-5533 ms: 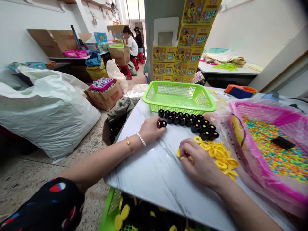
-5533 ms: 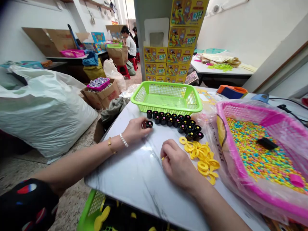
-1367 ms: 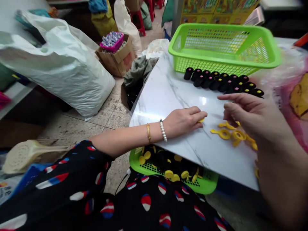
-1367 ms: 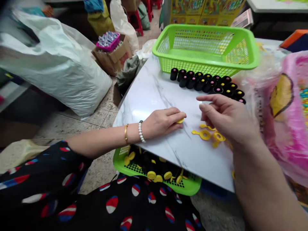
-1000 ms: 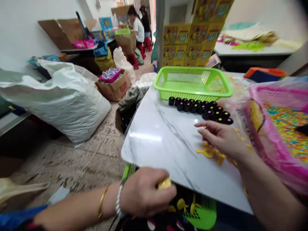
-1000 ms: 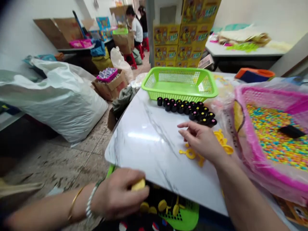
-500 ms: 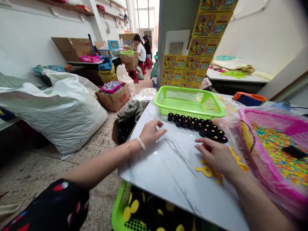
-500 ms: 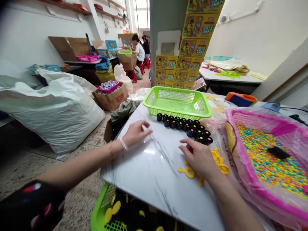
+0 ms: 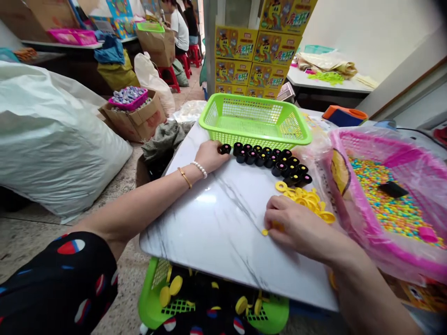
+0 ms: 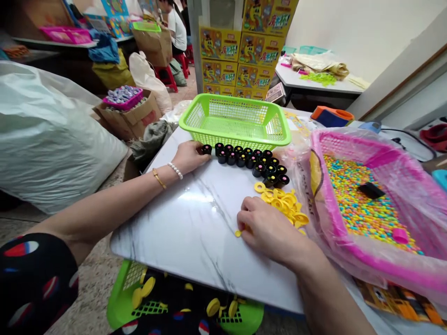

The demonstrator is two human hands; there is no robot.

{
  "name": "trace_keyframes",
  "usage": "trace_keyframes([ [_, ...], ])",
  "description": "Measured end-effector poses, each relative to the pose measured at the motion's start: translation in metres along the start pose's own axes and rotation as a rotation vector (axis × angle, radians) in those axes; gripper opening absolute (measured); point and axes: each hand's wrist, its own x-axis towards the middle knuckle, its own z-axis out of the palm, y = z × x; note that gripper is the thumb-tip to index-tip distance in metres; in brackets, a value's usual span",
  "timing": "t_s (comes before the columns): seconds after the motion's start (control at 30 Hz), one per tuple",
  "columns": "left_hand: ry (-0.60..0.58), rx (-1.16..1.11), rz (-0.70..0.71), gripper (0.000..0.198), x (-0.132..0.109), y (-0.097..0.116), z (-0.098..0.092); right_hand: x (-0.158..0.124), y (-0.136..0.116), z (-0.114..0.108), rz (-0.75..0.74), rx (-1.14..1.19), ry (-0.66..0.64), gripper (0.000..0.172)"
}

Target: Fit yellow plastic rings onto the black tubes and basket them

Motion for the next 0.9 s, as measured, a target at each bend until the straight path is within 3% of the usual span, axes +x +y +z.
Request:
trace_keyframes([
  [0.13, -0.092, 0.004, 0.068, 0.023, -0.06, 0.01, -0.015, 0.004, -0.011, 0.008, -0.028, -0.072, 0.015, 0.011],
  [0.23, -0.207, -0.102, 0.206, 0.023, -0.111, 0.025, -0.021, 0.005, -0.014, 0.012, 0.023, -0.175, 0.045, 0.012],
  [0.33, -0.26, -0.187, 0.304, 0.031, -0.14, 0.039, -0.019, 0.007, -0.013, 0.014, 0.03, -0.102, 0.086, 0.013],
  [0.43, -0.257, -0.237, 0.333, 0.045, -0.146, 0.046, -0.014, 0.009, -0.01, 0.012, 0.05, 0.214, 0.222, 0.022],
  [0.53, -0.26, -0.282, 0.354, 0.04, -0.142, 0.046, -0.011, 0.011, -0.005, 0.006, 0.121, 0.659, 0.387, 0.031],
  [0.63, -0.255, -0.305, 0.367, 0.032, -0.141, 0.044, -0.008, 0.014, -0.006, 0.005, 0.196, 1.002, 0.372, 0.034],
  [0.9, -0.292, -0.293, 0.363, 0.026, -0.144, 0.043, -0.006, 0.025, -0.02, 0.022, 0.324, 1.055, 0.367, 0.023],
])
